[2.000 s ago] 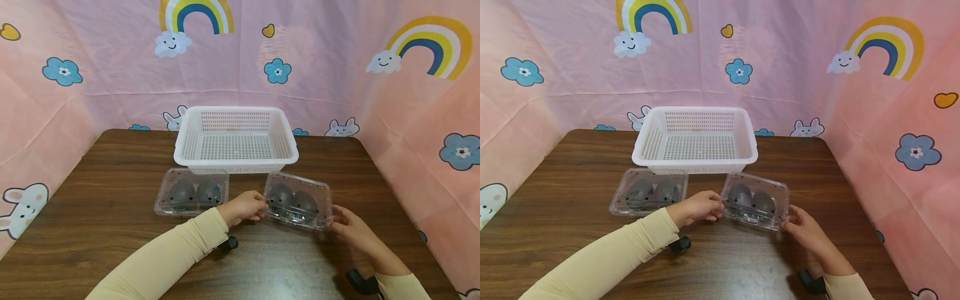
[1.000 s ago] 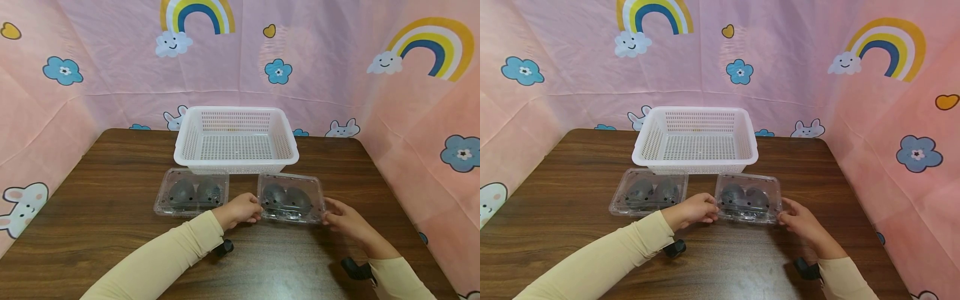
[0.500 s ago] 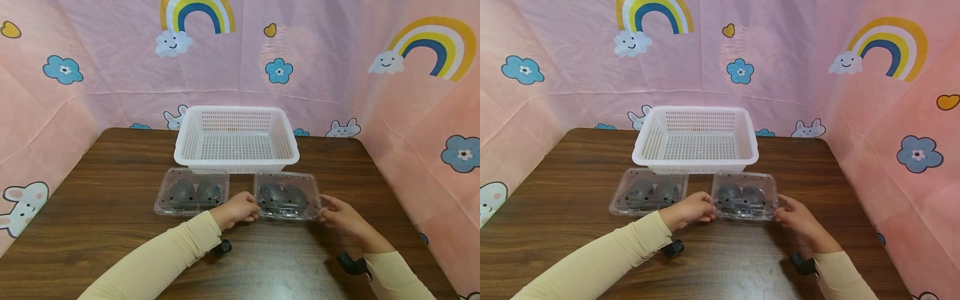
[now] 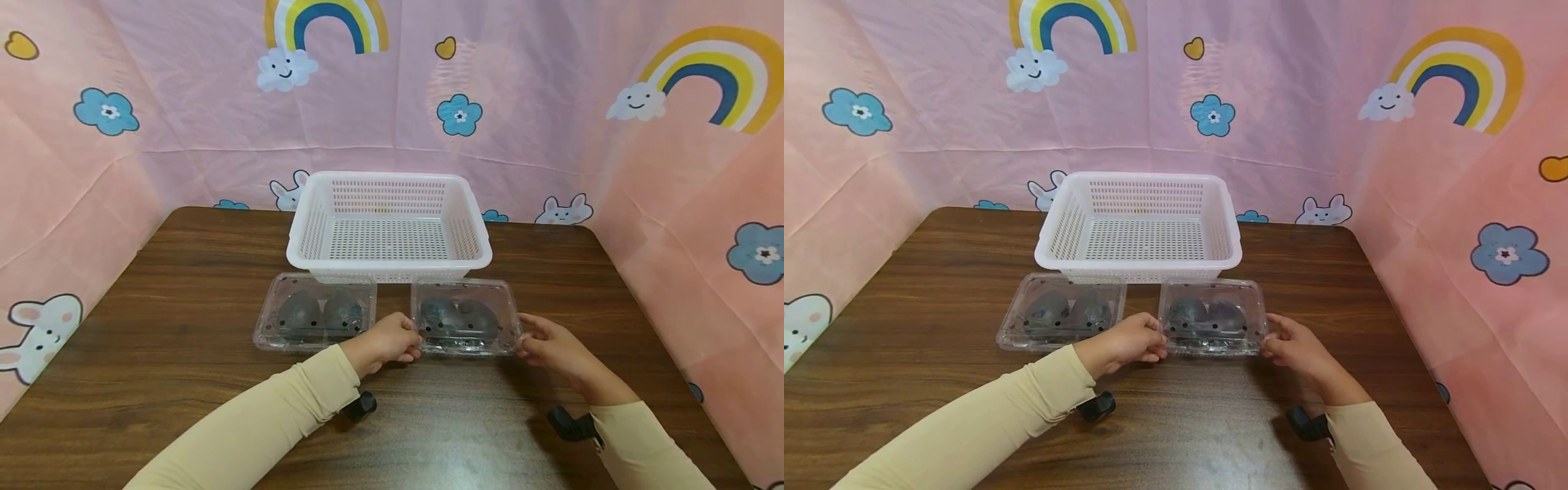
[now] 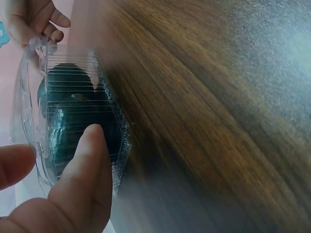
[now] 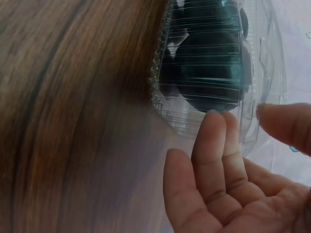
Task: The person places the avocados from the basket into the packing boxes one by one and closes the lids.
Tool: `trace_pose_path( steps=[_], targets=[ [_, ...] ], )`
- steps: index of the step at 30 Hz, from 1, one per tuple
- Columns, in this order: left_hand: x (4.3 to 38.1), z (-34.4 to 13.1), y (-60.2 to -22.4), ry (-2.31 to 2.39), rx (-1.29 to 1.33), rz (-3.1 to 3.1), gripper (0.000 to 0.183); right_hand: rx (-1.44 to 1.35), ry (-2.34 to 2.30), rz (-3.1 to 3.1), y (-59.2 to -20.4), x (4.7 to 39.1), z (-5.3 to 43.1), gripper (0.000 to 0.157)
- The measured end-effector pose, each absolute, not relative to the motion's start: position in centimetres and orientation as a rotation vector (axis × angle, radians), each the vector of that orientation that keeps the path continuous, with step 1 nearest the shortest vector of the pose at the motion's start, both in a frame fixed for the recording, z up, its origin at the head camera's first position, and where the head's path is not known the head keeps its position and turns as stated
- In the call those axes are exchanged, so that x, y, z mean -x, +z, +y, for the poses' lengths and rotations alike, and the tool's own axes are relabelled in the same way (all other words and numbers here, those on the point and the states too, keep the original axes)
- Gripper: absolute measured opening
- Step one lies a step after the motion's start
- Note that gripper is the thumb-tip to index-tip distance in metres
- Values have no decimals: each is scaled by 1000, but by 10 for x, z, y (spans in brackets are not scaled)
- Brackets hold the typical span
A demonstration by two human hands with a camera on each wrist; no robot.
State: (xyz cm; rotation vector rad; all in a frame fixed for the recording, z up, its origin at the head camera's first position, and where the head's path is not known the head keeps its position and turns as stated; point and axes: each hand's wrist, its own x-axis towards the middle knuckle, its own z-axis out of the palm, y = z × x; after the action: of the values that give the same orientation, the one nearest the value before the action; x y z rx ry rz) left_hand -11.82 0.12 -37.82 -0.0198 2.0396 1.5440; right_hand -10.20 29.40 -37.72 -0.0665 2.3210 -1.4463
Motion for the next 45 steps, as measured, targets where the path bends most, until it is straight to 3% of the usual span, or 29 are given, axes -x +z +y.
trace_pose_path(
  steps=[11, 21, 45],
  targets=[
    [118, -1, -373, 1529, 33, 2053, 11, 83, -1425, 2356, -376, 105, 290, 61],
    [117, -3, -371, 1560, 62, 2032, 25, 83, -1444, 2375, -378, 107, 283, 60],
    [118, -3, -376, 1631, 92, 2021, 29, -12, -1535, 2325, -380, 109, 272, 61]
  ],
)
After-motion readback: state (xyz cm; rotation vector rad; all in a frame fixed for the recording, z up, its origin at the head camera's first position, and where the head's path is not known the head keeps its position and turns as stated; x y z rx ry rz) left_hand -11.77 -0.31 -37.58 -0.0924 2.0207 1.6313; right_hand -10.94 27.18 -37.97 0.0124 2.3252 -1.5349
